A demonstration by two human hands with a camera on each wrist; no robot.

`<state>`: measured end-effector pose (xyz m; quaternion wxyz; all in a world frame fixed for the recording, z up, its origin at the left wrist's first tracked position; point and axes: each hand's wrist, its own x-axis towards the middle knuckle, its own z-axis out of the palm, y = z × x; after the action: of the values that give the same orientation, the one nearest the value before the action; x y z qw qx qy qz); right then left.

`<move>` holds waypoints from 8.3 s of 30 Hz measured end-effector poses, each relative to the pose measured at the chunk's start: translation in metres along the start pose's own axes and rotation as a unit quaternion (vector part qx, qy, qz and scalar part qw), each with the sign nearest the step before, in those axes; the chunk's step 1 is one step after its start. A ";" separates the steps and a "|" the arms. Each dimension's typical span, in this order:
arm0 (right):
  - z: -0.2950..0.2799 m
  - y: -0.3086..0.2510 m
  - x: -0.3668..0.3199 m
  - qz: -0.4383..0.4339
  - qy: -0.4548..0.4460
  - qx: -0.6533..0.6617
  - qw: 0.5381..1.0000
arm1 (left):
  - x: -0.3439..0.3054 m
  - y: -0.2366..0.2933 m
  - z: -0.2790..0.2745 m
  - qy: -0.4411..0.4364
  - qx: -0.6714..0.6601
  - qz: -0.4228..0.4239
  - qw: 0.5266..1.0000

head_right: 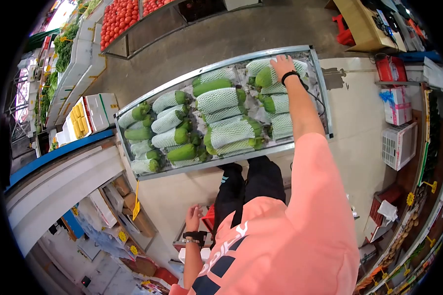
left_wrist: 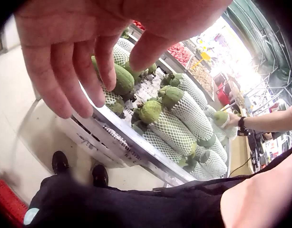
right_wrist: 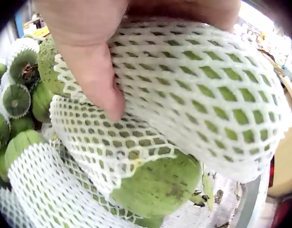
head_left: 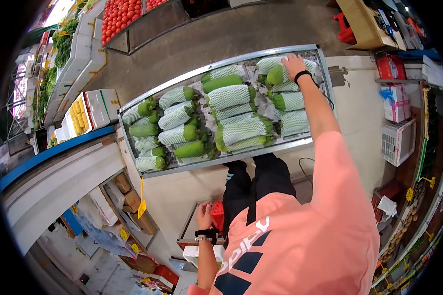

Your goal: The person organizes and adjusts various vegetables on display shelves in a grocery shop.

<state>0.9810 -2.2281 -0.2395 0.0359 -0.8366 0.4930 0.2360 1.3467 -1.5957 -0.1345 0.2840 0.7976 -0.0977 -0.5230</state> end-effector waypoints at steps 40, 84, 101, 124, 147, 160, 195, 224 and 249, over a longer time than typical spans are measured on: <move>-0.085 -0.206 -0.262 -0.074 0.009 0.498 0.864 | -0.001 -0.036 -0.046 0.171 -0.163 0.099 0.967; -0.250 -1.490 -0.530 -0.829 -0.344 -0.115 0.425 | -0.099 -0.419 -0.687 0.792 -0.419 0.004 0.444; -0.128 -1.823 -0.821 -0.871 -0.299 -0.268 0.282 | -0.246 -0.691 -0.746 0.801 -0.511 -0.267 0.163; 0.150 -1.962 -1.517 -0.897 -0.291 -0.333 -0.012 | -0.547 -1.067 -0.631 0.761 -0.415 -0.443 -0.229; 0.373 -1.787 -1.920 -0.759 -0.218 -0.583 -0.191 | -0.661 -1.221 -0.505 0.223 -0.588 -0.737 -0.250; 0.426 -1.757 -1.991 -0.732 -0.200 -0.600 -0.253 | -0.742 -1.332 -0.511 0.462 -0.518 -0.662 -0.283; 0.420 -1.851 -1.942 -0.791 -0.179 -0.578 -0.090 | -0.759 -1.309 -0.322 0.282 -0.648 -0.697 -0.118; 0.441 -1.882 -1.929 -0.767 -0.158 -0.618 -0.065 | -0.752 -1.296 -0.403 0.378 -0.518 -0.741 -0.199; 0.428 -1.864 -1.944 -0.767 -0.137 -0.618 -0.100 | -0.797 -1.349 -0.420 0.597 -0.409 -0.655 -0.221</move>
<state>1.6137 0.4209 -0.1041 0.2726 0.2844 0.8423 -0.3678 1.1842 0.0181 -0.1399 0.0208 -0.0838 -0.9268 -0.3656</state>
